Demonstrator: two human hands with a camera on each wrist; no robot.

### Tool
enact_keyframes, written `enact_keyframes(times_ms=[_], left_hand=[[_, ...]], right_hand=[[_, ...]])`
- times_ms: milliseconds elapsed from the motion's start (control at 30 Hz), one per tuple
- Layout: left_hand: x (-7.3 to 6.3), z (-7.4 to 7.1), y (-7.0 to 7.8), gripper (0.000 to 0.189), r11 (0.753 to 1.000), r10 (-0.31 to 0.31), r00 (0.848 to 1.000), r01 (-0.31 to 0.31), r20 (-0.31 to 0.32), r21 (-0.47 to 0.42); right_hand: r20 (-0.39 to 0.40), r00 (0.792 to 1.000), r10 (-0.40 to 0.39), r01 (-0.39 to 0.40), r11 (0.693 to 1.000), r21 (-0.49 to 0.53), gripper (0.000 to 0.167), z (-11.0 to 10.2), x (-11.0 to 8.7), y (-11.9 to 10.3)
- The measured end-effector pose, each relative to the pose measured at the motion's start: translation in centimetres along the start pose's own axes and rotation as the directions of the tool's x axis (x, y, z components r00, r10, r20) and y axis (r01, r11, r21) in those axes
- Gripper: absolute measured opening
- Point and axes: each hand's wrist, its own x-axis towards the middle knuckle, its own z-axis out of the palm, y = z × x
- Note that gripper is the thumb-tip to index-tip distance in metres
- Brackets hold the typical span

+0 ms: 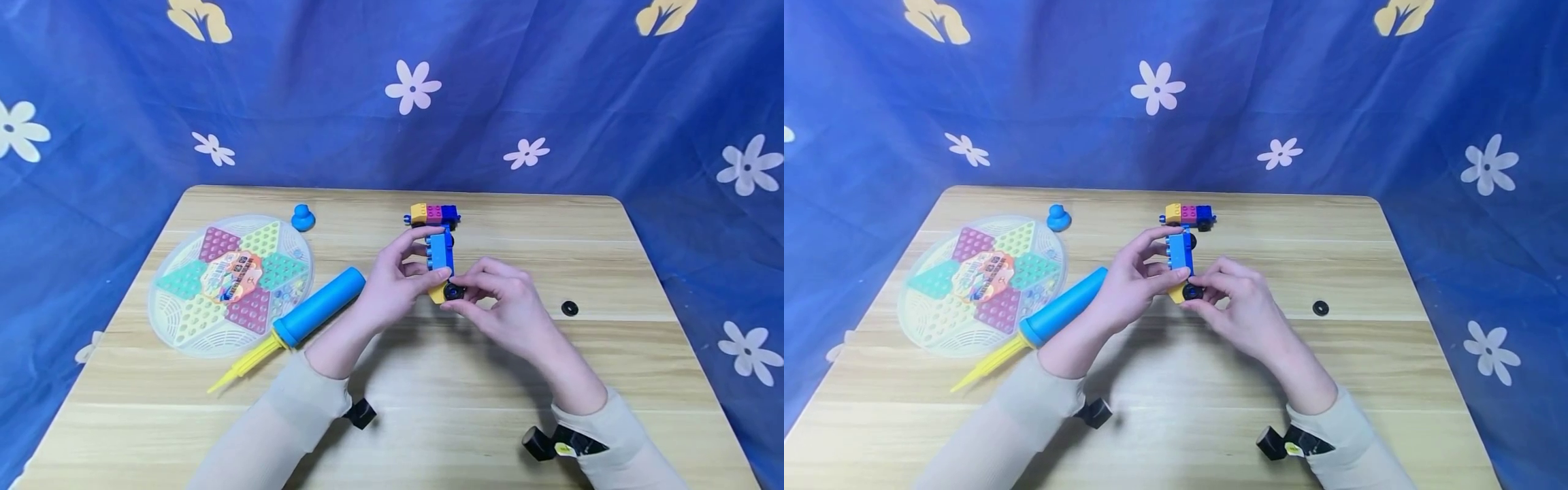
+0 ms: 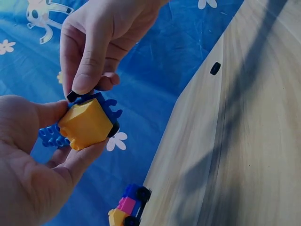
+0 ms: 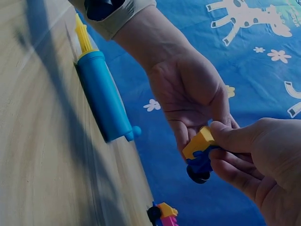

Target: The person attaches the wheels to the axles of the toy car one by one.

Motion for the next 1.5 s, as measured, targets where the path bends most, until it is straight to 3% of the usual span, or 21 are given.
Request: enact_keyframes(times_ms=[267,500,800,1267,1500], left_hand=[[-0.2,-0.1,-0.1,0.054,1.000,-0.021,1.000,0.021,-0.021,-0.019],[-0.1,-0.2,-0.5,0.053,0.999,-0.049,0.998,0.048,-0.048,-0.026],[-0.4,-0.3,-0.7,0.052,0.995,-0.087,0.995,0.083,-0.057,-0.062],[-0.4,-0.5,-0.6,0.051,1.000,-0.020,1.000,0.020,-0.007,-0.008],[-0.6,-0.9,-0.9,0.050,0.999,-0.040,0.999,0.040,-0.020,-0.001]], right_hand=[[-0.014,1.000,0.003,-0.002,0.998,0.068,0.029,0.5,-0.1,0.3],[-0.025,0.999,-0.033,0.033,0.999,0.001,0.028,0.9,0.0,0.3],[0.036,0.998,-0.048,0.049,0.999,-0.008,0.029,0.9,0.3,0.4],[0.023,0.999,-0.028,0.026,0.997,0.069,0.033,1.2,-0.6,1.2],[0.028,1.000,0.013,-0.017,0.989,0.144,0.042,-0.8,-1.6,1.8]])
